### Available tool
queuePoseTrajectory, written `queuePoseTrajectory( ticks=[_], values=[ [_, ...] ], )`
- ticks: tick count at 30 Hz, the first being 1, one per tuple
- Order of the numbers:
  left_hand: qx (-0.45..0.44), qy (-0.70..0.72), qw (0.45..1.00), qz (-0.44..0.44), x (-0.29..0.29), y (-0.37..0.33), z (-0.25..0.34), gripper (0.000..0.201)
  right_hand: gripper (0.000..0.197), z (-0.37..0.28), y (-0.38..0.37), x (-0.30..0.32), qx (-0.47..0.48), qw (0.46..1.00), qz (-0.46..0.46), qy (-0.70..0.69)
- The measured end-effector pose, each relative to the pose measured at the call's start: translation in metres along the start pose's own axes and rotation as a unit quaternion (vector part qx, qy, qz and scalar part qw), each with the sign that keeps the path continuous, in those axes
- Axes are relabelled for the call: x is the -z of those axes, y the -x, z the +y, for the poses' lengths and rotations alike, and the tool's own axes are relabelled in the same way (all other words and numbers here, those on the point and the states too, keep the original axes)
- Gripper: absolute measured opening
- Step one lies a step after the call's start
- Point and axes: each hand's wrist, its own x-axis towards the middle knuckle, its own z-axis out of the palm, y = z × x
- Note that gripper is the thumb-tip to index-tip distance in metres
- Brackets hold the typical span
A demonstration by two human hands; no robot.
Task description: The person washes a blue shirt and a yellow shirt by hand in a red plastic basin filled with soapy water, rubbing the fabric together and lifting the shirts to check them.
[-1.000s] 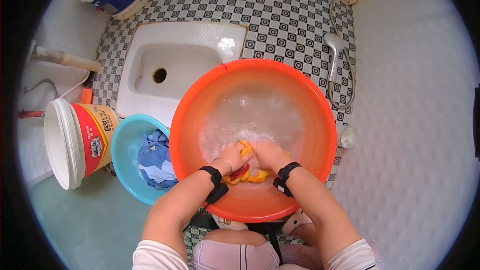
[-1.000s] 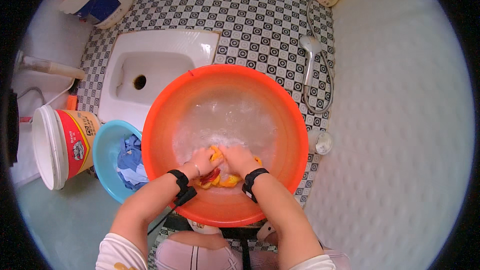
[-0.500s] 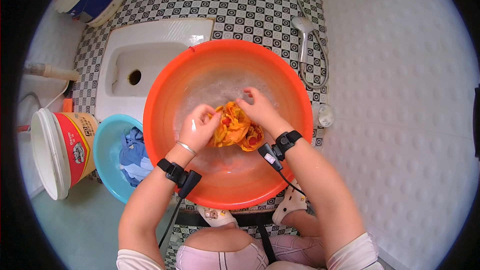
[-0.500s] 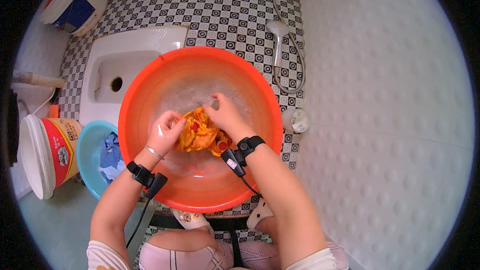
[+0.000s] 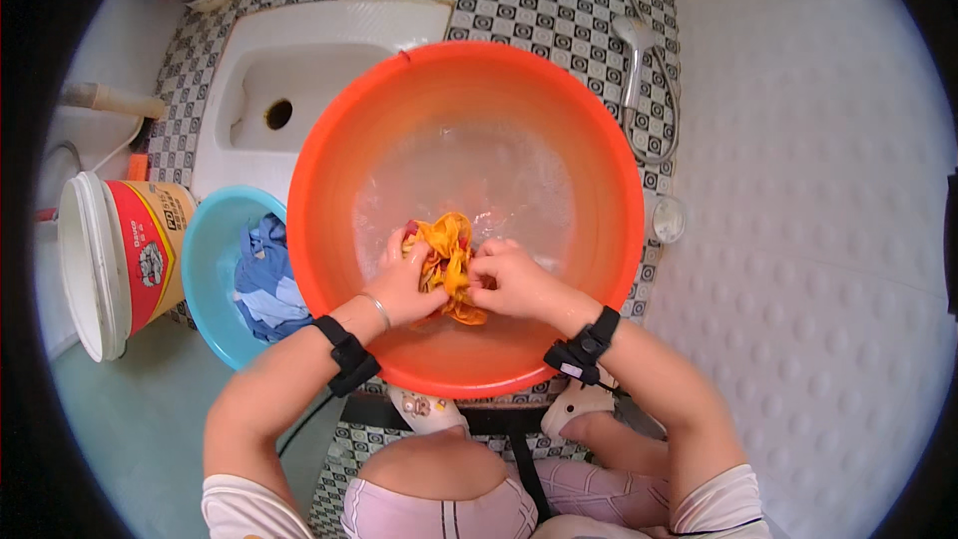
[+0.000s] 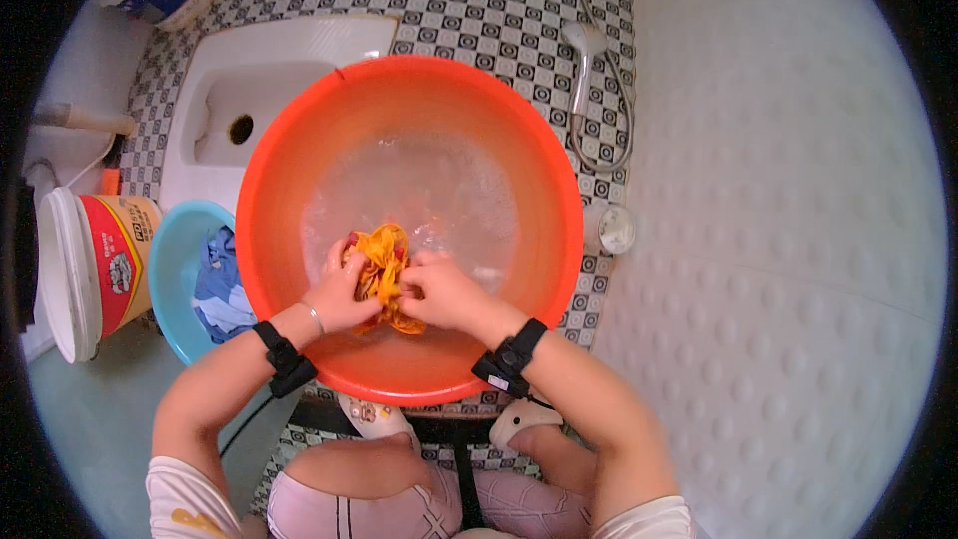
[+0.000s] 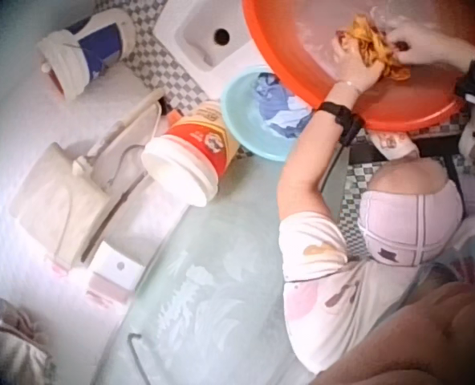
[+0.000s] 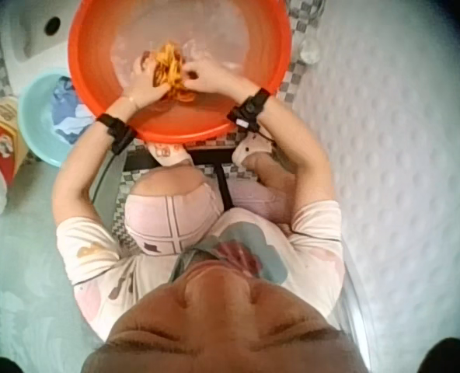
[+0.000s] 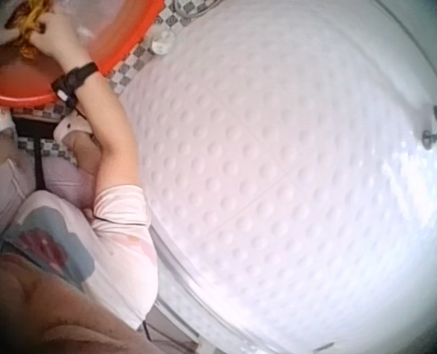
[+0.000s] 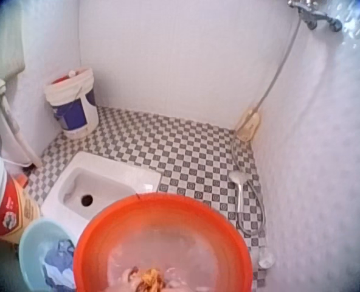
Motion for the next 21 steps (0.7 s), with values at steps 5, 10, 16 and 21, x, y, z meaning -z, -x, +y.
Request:
queuePoseTrajectory(
  ticks=[5, 10, 16, 21],
  values=[
    [-0.024, -0.132, 0.987, -0.088, -0.011, 0.012, 0.007, 0.069, 0.018, -0.075, 0.005, 0.015, 0.077, 0.987, 0.083, -0.113],
    [-0.066, -0.111, 0.99, -0.061, -0.029, 0.001, -0.003, 0.06, 0.022, -0.084, 0.006, 0.02, 0.098, 0.972, 0.127, -0.172],
    [0.005, -0.138, 0.988, -0.073, -0.015, 0.006, 0.017, 0.052, 0.019, -0.08, 0.01, 0.028, 0.081, 0.975, 0.125, -0.164],
    [0.041, -0.076, 0.991, -0.101, -0.001, -0.003, 0.011, 0.062, 0.019, -0.072, 0.011, 0.023, 0.068, 0.975, 0.124, -0.169]
  ],
)
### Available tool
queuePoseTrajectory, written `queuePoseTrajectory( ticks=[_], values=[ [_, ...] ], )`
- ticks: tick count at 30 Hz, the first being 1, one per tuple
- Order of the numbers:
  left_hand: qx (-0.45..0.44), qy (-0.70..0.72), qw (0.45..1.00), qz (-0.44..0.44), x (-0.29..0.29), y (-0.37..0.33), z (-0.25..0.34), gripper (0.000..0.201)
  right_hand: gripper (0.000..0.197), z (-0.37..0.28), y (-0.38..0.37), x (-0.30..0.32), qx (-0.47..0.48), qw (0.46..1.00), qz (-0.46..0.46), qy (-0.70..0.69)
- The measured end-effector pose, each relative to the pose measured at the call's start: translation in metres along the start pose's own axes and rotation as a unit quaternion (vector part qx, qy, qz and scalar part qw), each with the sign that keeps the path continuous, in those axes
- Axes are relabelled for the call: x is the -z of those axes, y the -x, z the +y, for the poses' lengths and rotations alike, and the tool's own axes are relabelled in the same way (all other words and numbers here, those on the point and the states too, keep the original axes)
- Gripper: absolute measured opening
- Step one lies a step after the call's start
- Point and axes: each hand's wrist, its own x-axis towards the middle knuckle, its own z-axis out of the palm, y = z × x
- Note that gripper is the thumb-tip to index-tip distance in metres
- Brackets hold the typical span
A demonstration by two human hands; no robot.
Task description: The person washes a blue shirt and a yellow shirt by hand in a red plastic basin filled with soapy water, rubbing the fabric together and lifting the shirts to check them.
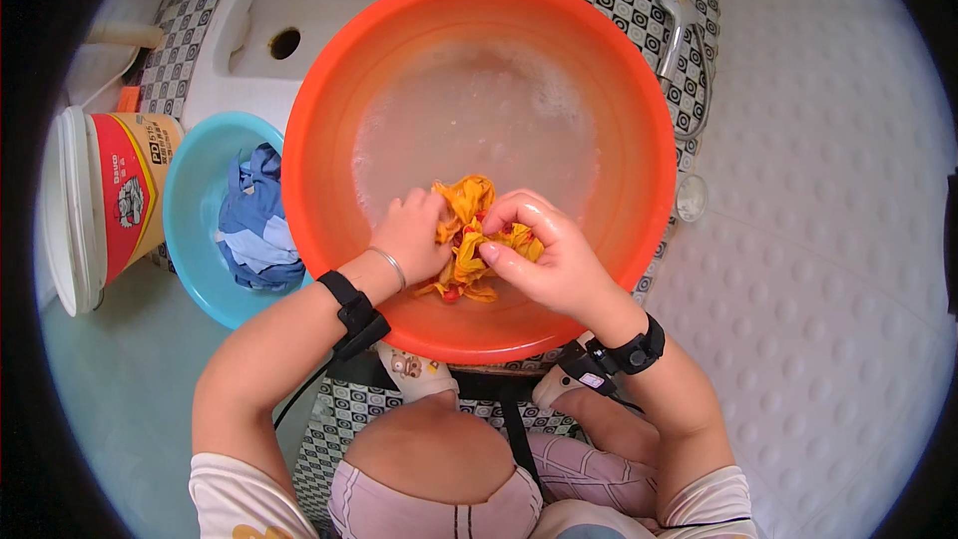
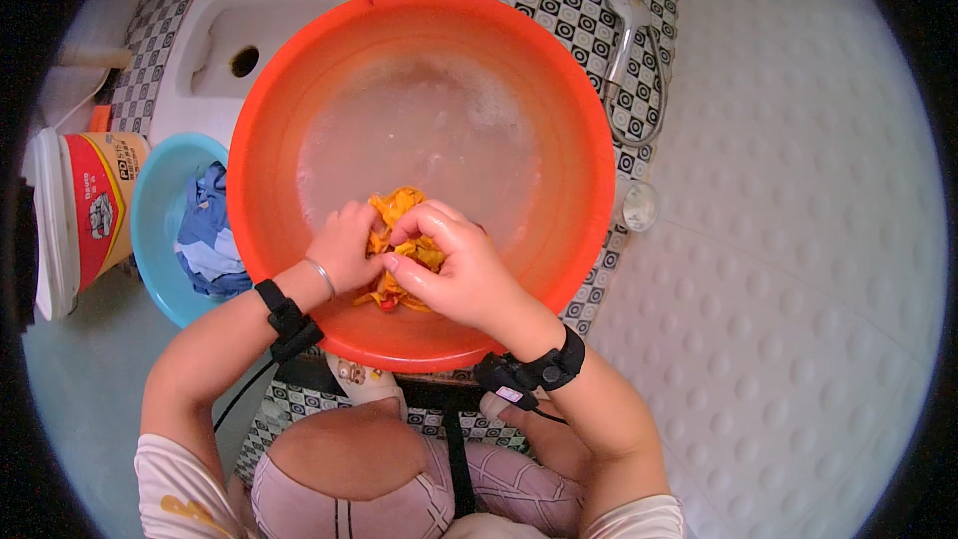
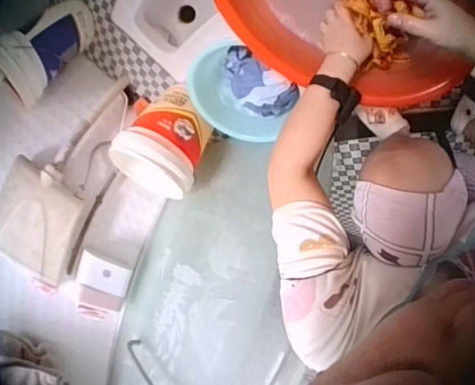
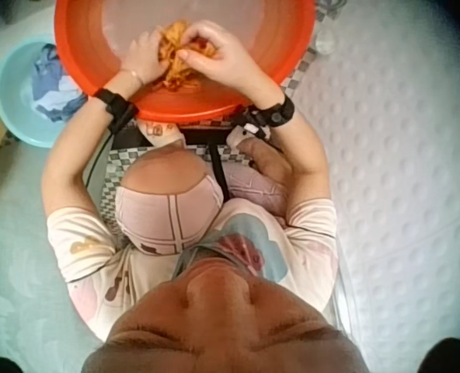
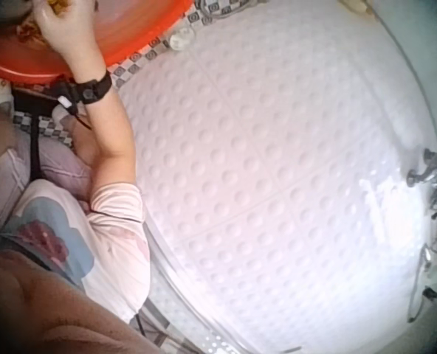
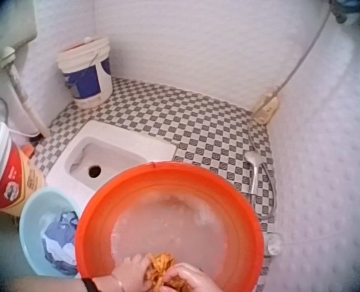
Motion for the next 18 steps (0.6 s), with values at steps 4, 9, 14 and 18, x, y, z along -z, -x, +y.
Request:
queuePoseTrajectory(
  ticks=[4, 9, 14, 18],
  values=[
    [0.11, 0.227, 0.962, 0.108, -0.01, -0.009, -0.011, 0.065, 0.031, 0.031, -0.001, -0.008, -0.087, 0.989, 0.093, 0.077],
    [0.133, 0.189, 0.971, 0.059, -0.016, -0.024, -0.012, 0.057, 0.057, 0.105, -0.013, -0.016, -0.287, 0.914, 0.149, 0.246],
    [0.018, 0.29, 0.956, 0.029, -0.034, -0.031, -0.028, 0.035, 0.058, 0.117, -0.001, -0.016, -0.439, 0.898, -0.019, 0.023],
    [0.035, 0.633, 0.772, 0.042, -0.021, -0.016, -0.014, 0.02, 0.041, 0.108, 0.024, -0.014, -0.385, 0.922, 0.003, -0.035]
  ],
)
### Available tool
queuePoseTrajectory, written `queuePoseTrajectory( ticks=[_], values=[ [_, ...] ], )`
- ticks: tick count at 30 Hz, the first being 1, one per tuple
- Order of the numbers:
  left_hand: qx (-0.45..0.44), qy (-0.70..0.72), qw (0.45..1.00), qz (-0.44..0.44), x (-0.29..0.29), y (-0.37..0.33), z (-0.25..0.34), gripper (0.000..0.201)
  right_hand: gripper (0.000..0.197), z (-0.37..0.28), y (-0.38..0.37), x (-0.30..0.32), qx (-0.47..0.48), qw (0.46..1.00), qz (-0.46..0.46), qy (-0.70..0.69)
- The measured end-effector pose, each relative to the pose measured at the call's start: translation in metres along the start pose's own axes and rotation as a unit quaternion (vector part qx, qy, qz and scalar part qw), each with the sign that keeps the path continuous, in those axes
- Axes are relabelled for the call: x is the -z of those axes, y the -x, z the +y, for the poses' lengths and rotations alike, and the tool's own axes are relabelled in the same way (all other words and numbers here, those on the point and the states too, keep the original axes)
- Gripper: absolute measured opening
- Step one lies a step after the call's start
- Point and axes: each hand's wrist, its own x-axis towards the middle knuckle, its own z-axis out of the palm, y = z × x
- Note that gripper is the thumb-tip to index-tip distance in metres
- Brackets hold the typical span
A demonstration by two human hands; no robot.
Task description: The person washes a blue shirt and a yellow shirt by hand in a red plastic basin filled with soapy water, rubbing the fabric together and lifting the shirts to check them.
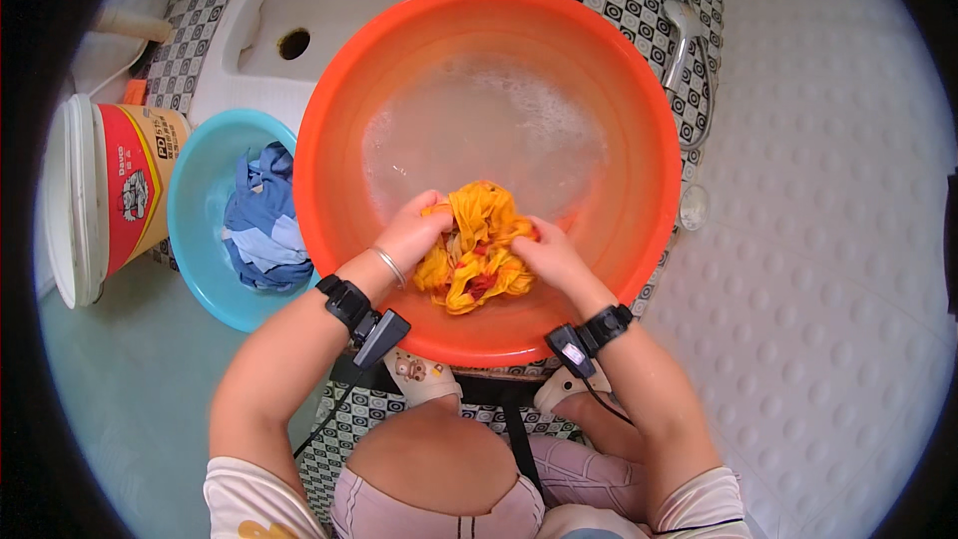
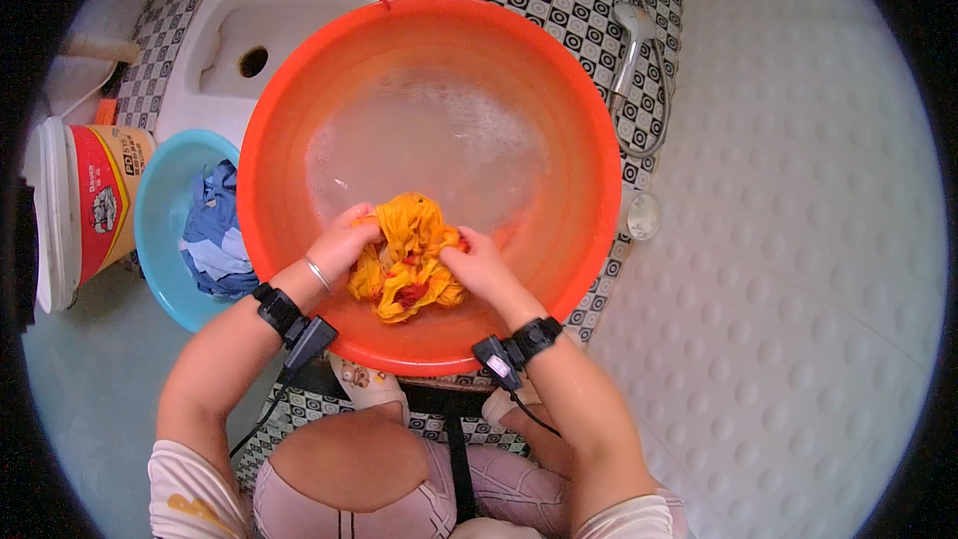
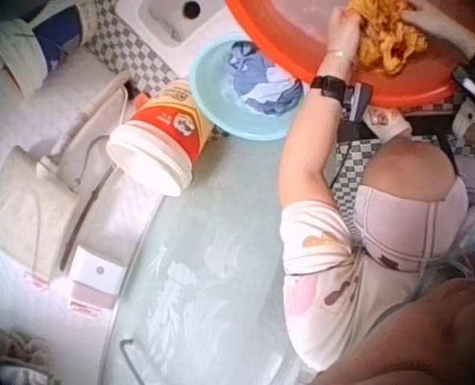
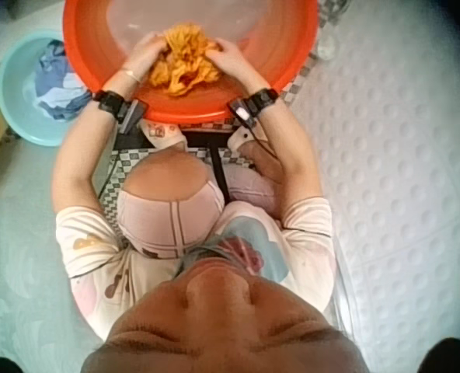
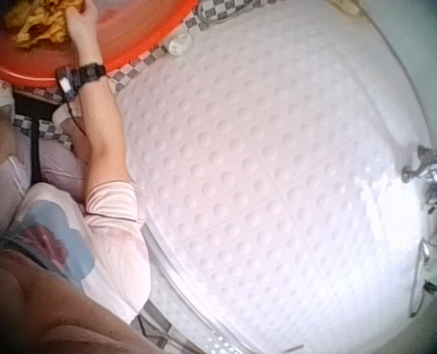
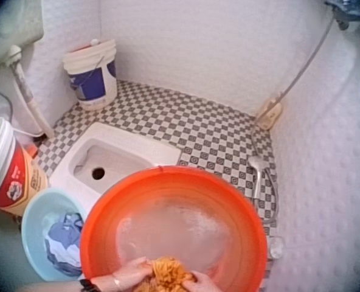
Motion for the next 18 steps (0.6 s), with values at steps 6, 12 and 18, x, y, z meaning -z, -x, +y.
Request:
queuePoseTrajectory(
  ticks=[6, 12, 18],
  values=[
    [-0.137, -0.024, 0.987, -0.082, -0.006, 0.008, 0.057, 0.056, 0.043, -0.061, 0.034, 0.008, 0.136, 0.902, -0.037, -0.408],
    [-0.176, 0.051, 0.982, -0.048, -0.048, 0.017, 0.065, 0.056, 0.031, -0.083, 0.048, 0.009, 0.253, 0.839, -0.014, -0.482],
    [-0.341, -0.08, 0.936, 0.039, -0.078, 0.025, 0.079, 0.041, 0.062, -0.088, 0.056, 0.017, 0.274, 0.879, 0.0, -0.391]
  ],
)
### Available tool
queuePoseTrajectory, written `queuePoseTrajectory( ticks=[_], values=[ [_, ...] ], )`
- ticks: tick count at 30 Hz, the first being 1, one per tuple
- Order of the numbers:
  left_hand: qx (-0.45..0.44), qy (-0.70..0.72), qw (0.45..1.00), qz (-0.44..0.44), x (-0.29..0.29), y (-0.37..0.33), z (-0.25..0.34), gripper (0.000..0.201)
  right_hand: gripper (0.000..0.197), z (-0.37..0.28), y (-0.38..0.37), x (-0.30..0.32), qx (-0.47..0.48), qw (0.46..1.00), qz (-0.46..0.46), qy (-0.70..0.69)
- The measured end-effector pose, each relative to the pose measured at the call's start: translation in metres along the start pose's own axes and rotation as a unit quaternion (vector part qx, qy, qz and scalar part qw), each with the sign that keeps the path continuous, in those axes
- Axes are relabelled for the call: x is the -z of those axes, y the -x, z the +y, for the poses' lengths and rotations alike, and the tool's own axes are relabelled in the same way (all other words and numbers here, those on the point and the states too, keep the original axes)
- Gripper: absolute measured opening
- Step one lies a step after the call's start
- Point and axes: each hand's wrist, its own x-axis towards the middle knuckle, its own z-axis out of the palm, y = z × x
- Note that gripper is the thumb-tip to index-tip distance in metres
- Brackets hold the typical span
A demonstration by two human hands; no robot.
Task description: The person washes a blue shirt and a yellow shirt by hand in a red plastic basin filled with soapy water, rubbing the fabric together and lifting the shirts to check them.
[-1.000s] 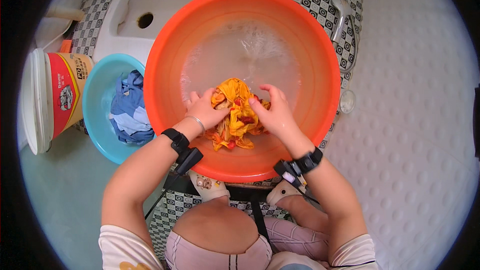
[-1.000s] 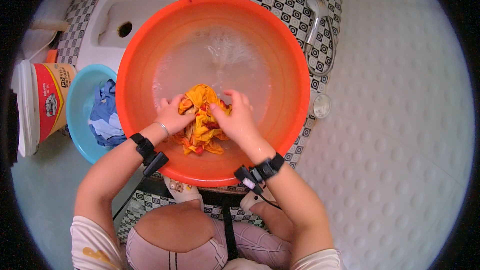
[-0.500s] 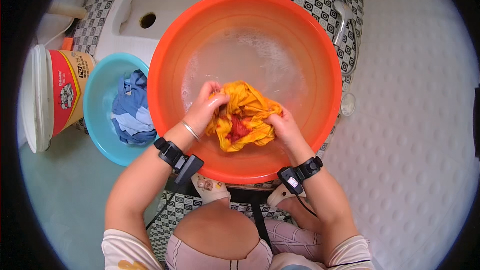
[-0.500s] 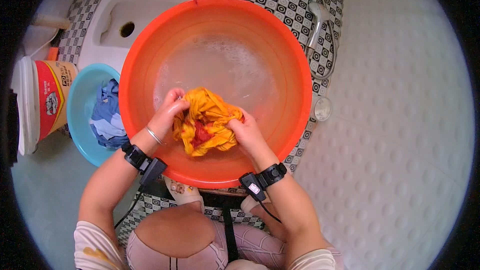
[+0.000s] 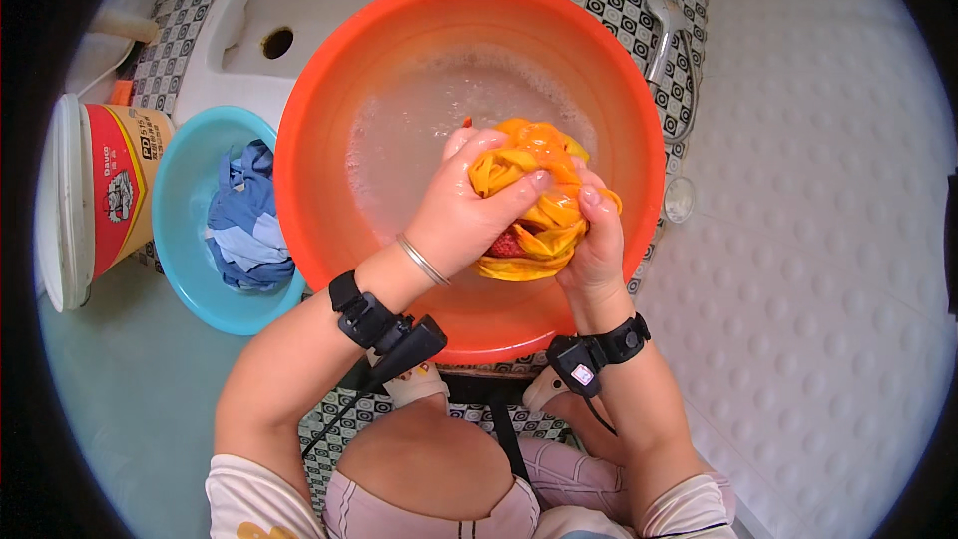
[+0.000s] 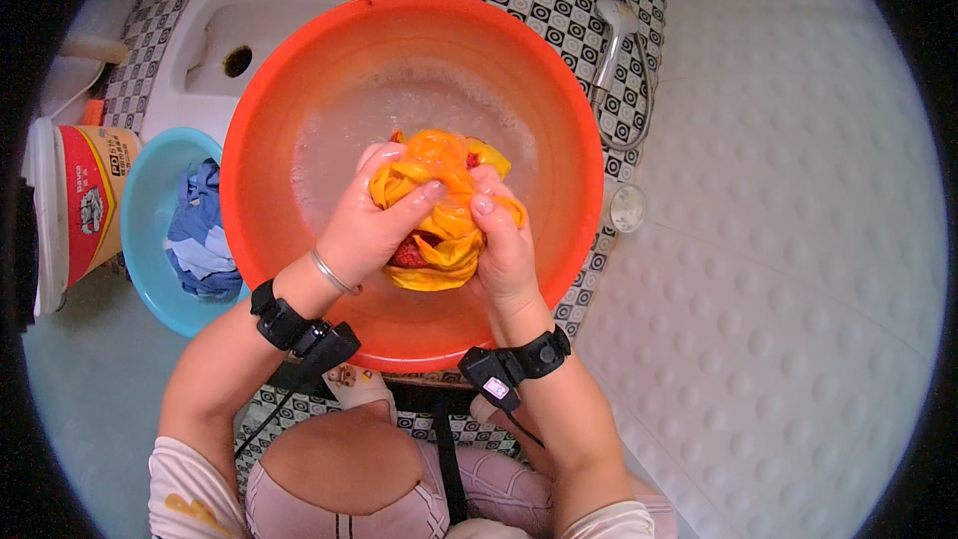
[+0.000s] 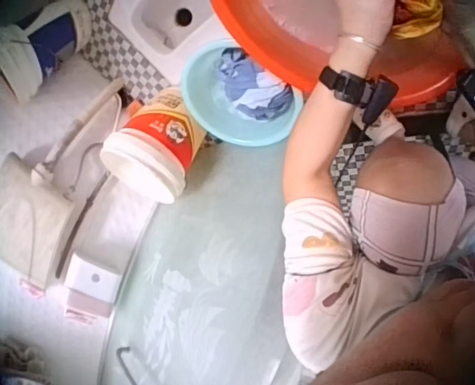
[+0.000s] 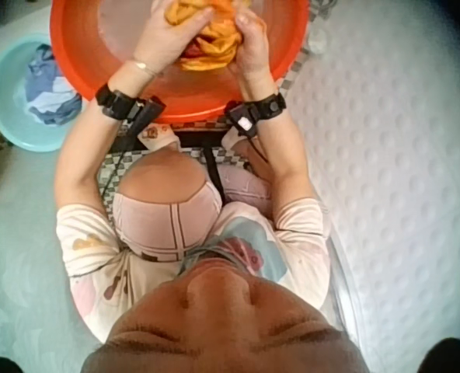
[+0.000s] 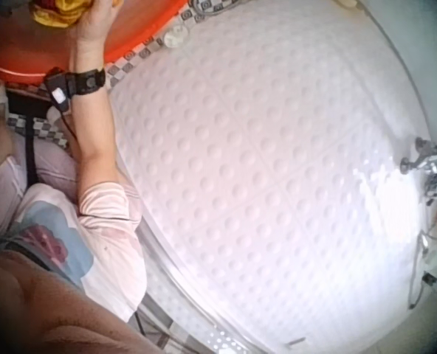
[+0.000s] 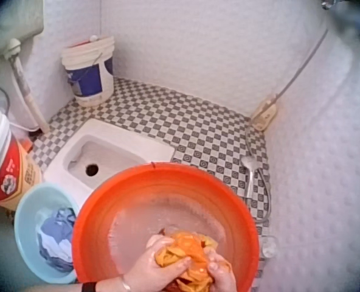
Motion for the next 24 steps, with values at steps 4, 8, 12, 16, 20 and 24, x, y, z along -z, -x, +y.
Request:
queuePoseTrajectory(
  ticks=[4, 8, 12, 16, 20, 24],
  values=[
    [-0.043, 0.017, 0.999, 0.009, -0.005, -0.004, 0.007, 0.032, 0.061, -0.006, 0.004, -0.015, -0.012, 1.0, 0.02, -0.015],
    [-0.05, 0.01, 0.999, -0.013, 0.001, -0.004, 0.022, 0.02, 0.059, -0.007, 0.005, -0.014, -0.005, 1.0, 0.005, -0.013],
    [-0.045, -0.043, 0.996, -0.056, 0.008, -0.003, 0.03, 0.015, 0.056, -0.009, 0.007, -0.006, -0.018, 1.0, -0.018, 0.01],
    [-0.067, 0.014, 0.997, -0.032, 0.01, -0.005, 0.044, 0.015, 0.058, -0.016, 0.004, -0.008, -0.028, 0.99, -0.089, -0.107],
    [-0.047, 0.094, 0.994, -0.005, 0.012, -0.014, 0.042, 0.017, 0.069, -0.008, -0.005, 0.008, -0.027, 0.999, 0.027, -0.03],
    [-0.111, 0.019, 0.993, -0.047, 0.02, -0.009, 0.033, 0.021, 0.069, -0.002, -0.003, 0.009, -0.17, 0.963, -0.05, -0.204]
  ],
)
